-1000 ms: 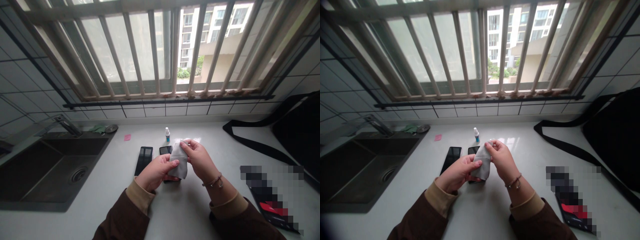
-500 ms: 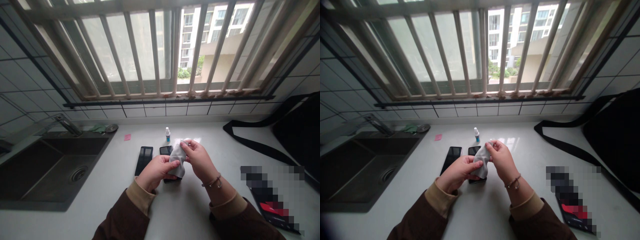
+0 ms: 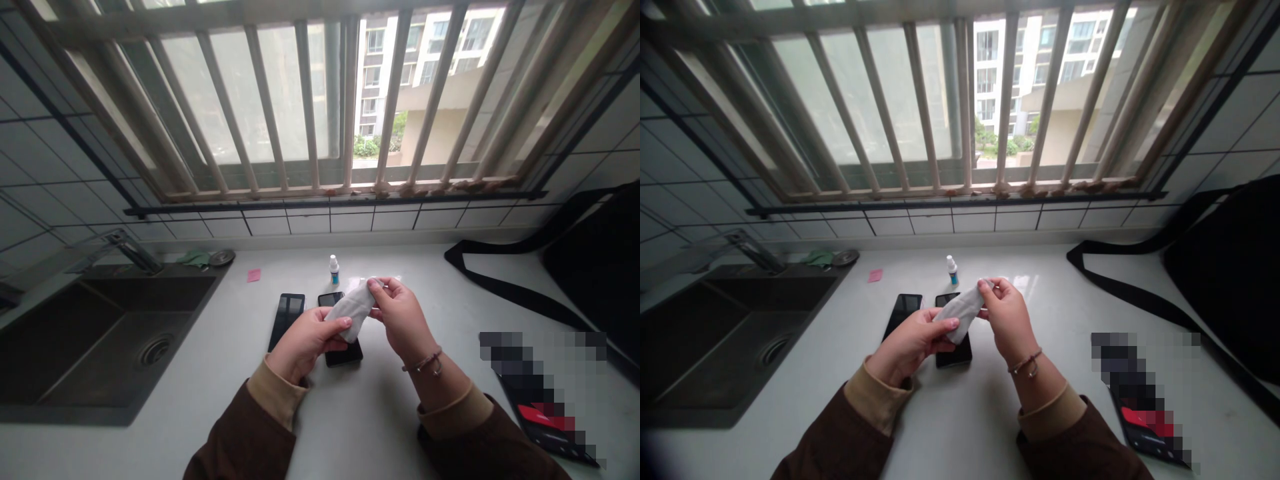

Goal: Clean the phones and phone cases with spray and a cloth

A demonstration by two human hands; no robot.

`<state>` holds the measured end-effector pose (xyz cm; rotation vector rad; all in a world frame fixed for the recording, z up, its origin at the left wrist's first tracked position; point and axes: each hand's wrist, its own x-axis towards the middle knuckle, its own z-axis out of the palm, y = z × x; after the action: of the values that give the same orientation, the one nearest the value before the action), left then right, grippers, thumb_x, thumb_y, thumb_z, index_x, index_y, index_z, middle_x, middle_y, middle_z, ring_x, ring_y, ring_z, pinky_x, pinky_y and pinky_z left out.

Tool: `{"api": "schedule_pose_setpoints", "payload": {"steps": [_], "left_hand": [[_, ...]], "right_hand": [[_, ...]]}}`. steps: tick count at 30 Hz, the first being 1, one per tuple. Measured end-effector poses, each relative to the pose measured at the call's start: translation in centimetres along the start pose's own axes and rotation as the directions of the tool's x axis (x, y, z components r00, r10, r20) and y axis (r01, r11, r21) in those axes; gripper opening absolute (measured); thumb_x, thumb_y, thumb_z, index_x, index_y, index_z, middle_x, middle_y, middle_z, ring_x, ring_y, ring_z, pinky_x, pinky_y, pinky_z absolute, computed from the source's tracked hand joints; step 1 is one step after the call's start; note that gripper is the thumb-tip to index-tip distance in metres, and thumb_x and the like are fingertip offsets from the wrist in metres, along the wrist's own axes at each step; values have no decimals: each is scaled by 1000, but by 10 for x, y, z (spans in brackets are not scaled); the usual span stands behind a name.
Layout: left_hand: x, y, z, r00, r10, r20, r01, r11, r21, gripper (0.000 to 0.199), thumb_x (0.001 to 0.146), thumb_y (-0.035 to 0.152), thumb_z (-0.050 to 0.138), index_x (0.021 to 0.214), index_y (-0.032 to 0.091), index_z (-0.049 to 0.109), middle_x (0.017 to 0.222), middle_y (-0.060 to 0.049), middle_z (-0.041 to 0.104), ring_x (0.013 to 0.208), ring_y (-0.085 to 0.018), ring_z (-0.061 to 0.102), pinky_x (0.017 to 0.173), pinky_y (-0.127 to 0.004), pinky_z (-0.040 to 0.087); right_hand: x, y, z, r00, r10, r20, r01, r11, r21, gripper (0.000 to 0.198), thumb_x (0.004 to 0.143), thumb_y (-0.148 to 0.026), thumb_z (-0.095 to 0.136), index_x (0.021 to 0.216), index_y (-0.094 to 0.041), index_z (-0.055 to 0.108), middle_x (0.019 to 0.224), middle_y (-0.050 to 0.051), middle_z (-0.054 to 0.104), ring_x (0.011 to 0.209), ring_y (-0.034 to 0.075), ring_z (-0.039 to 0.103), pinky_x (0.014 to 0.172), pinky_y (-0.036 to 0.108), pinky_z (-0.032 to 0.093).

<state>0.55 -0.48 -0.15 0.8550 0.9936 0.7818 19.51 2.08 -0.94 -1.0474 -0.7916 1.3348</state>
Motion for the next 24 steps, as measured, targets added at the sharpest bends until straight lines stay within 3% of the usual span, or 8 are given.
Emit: {"api": "schedule_pose_setpoints", "payload": {"steps": [4, 8, 13, 18, 20, 24], "left_hand": [[3, 3, 1, 981, 127, -146, -152, 973, -172, 25, 88, 27, 83, 110, 16, 78, 109, -12, 80, 95, -21, 77, 80, -29, 64], [4, 6, 3, 956, 143, -256, -198, 959, -204, 15, 93, 20, 75, 107, 14, 75, 110, -12, 80, 93, -20, 78, 82, -29, 64], [6, 5, 3, 959, 171, -227, -211, 963, -166, 22, 93, 18, 73, 114, 12, 73, 115, -15, 80, 93, -21, 79, 86, -30, 64], [5, 5, 3, 935, 315, -164, -333, 939, -91, 39, 85, 29, 83, 120, 15, 73, 116, -13, 80, 96, -23, 79, 84, -30, 63], [3, 5, 4, 937, 335, -100, -343, 937, -70, 43, 85, 32, 84, 123, 15, 72, 116, -13, 80, 98, -25, 79, 87, -33, 63], [3, 4, 6, 955, 273, -116, -281, 958, -57, 44, 87, 28, 82, 127, 14, 71, 114, -15, 81, 100, -26, 79, 90, -36, 63]], "right_hand": [[1, -1, 0, 999, 38, -33, -36, 997, 67, 43, 74, -48, 92, 95, -21, 66, 92, 3, 74, 78, 17, 71, 71, 32, 65], [2, 2, 0, 992, 123, 22, -124, 988, 91, 36, 77, -41, 92, 94, -20, 67, 96, 5, 75, 83, 19, 75, 77, 33, 66], [3, 3, -2, 960, 263, 100, -269, 962, 46, 20, 89, -30, 83, 98, -17, 70, 99, 8, 78, 86, 17, 77, 76, 26, 64], [2, 1, -4, 863, 479, 159, -487, 873, 11, 24, 98, -39, 75, 103, -15, 73, 102, 12, 80, 86, 19, 78, 70, 26, 64], [2, 2, -5, 859, 479, 180, -494, 869, 45, 22, 95, -37, 78, 100, -16, 73, 95, 9, 79, 81, 17, 77, 71, 26, 63], [5, 7, -7, 934, 317, 164, -338, 933, 121, 21, 87, -32, 85, 99, -19, 73, 94, 4, 78, 83, 13, 73, 78, 24, 62]]}}
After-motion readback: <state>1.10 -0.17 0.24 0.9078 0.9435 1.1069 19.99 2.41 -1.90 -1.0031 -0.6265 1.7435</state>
